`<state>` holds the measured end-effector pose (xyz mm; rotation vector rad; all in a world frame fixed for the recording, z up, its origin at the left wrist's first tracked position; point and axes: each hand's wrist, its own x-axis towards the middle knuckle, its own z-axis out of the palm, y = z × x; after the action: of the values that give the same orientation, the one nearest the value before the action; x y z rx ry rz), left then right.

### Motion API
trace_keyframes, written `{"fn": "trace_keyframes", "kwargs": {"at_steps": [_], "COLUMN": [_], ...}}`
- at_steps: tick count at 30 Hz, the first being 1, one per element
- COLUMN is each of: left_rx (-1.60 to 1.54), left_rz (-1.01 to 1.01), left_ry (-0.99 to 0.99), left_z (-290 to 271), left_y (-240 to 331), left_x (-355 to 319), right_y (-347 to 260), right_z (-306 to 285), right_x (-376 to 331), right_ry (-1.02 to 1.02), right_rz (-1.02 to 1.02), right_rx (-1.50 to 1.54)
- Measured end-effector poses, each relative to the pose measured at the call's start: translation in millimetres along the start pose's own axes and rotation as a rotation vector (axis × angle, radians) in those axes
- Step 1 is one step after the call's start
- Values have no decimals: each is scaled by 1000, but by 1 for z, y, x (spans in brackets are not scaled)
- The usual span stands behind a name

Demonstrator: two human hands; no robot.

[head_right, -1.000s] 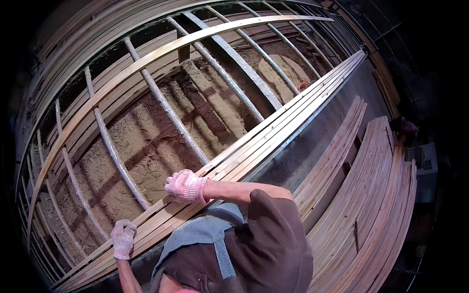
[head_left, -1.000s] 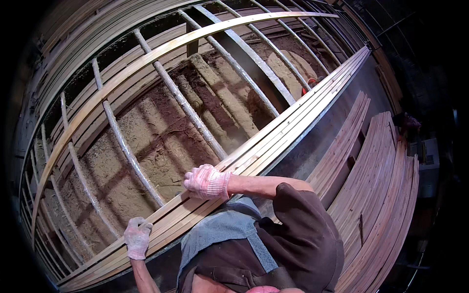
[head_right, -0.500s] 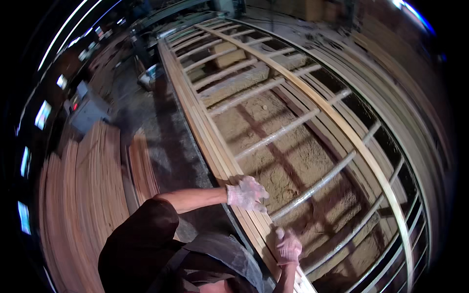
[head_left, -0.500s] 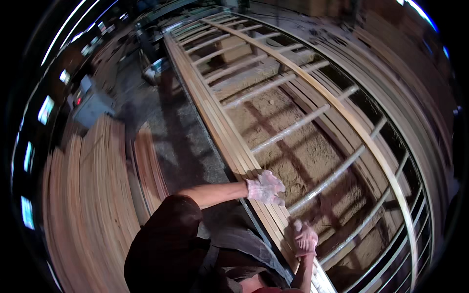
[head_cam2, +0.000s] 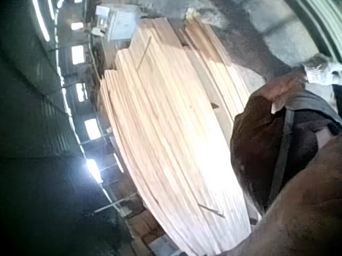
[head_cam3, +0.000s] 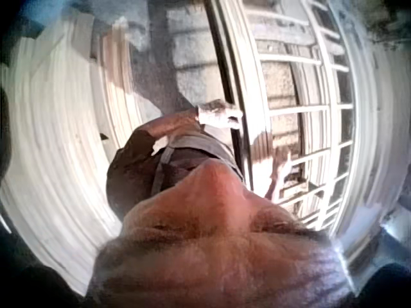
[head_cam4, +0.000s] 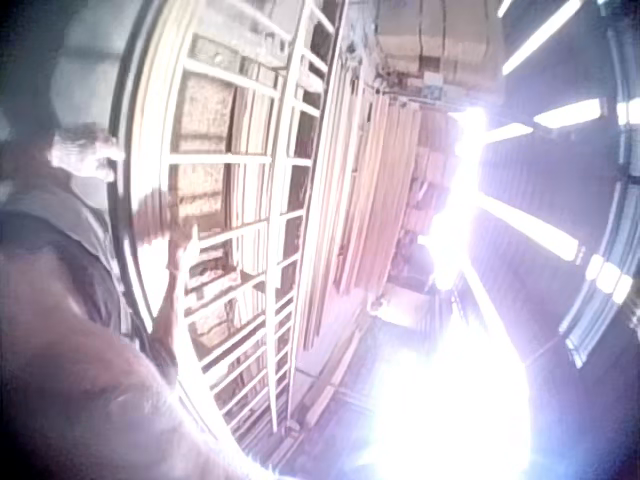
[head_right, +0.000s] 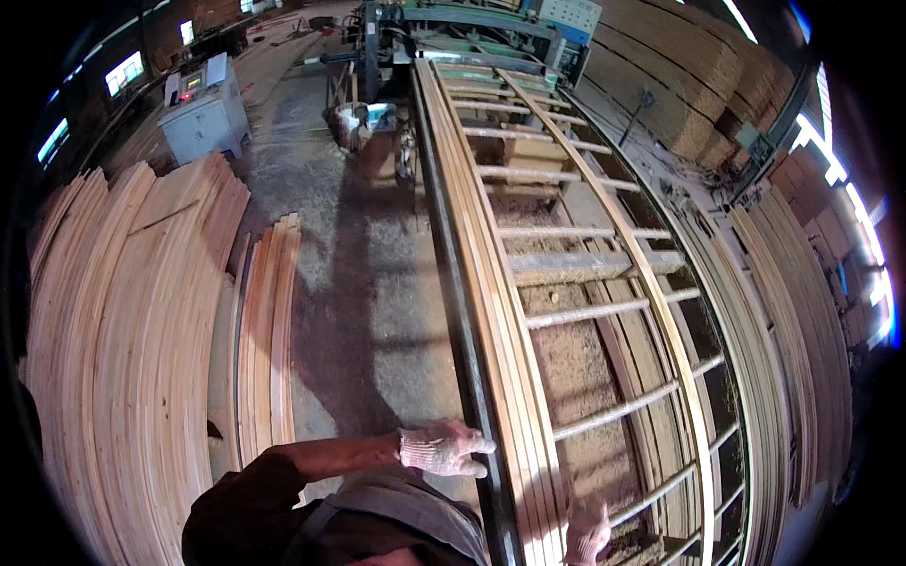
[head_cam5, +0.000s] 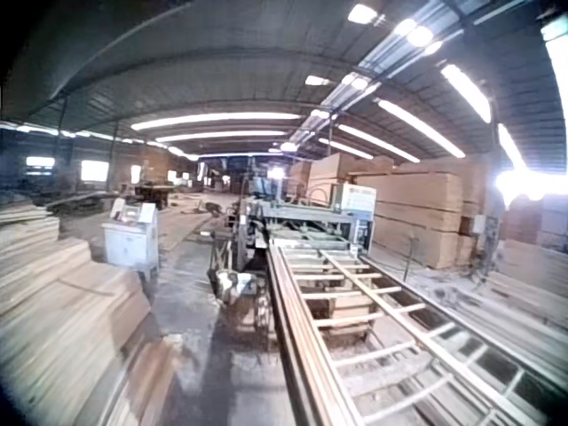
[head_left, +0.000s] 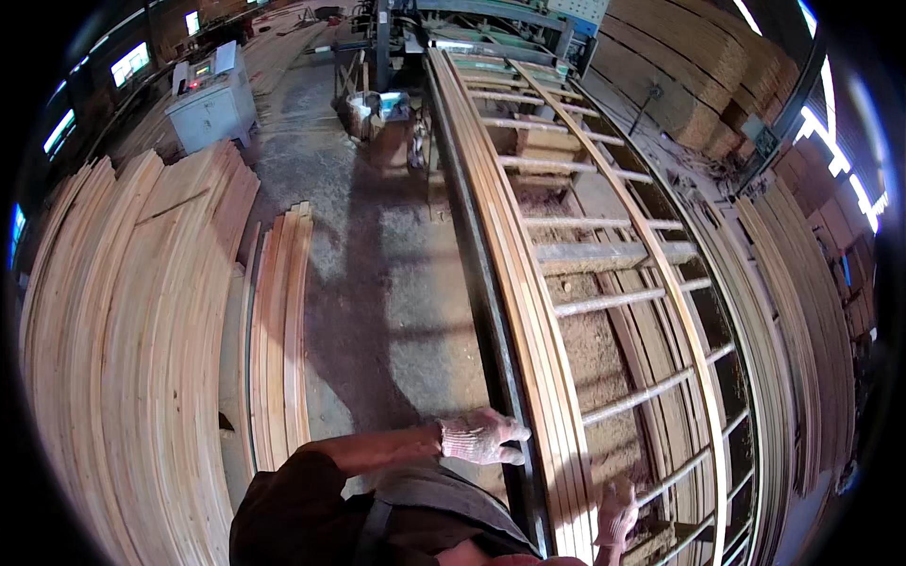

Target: The person measures a large wooden panel with a tape measure, then walks to a stack of planks. They repeatedly pick up individual planks, carry them to a metal rack, and place them on the rack. Finally, they use a block to tap and align the stacked planks on the rack.

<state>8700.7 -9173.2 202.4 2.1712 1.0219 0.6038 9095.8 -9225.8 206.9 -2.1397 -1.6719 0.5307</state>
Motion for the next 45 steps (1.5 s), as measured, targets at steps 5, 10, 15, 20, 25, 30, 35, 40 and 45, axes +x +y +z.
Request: {"fn": "trace_keyframes", "kwargs": {"at_steps": [5,10,15,20,25,30,35,40,45], "left_rx": [-5,75,29,-491,-1350,-1236,-1409,-1236,-1168], "left_rz": [-344,-322,-606,-1103,-1679,-1792,-1512,-1298,-1223], "left_ry": [-357,-207,-158,497,878,430,948,1062,1110], "left_z": [-94,-162,-236,-216,-197,-287,-383,-555,-685], "left_y": [-65,-170,-322,-440,-470,-519,-669,-777,-833], "left_x": [-37,-91,-144,-331,-376,-333,-331,-296,-256], "right_y": [-211,-370,-492,-545,-541,-605,-767,-899,-987], "right_z": [78,183,277,311,307,286,381,463,493], "right_x": [137,291,396,387,407,441,529,608,699], "right_ry": [-184,-302,-286,-339,-358,-542,-129,-134,-146], "right_rz": [-333,-367,-405,-449,-272,-217,-270,-392,-417], "right_rx": [-312,-300,-126,-107,-188,-497,-390,-267,-196]}}
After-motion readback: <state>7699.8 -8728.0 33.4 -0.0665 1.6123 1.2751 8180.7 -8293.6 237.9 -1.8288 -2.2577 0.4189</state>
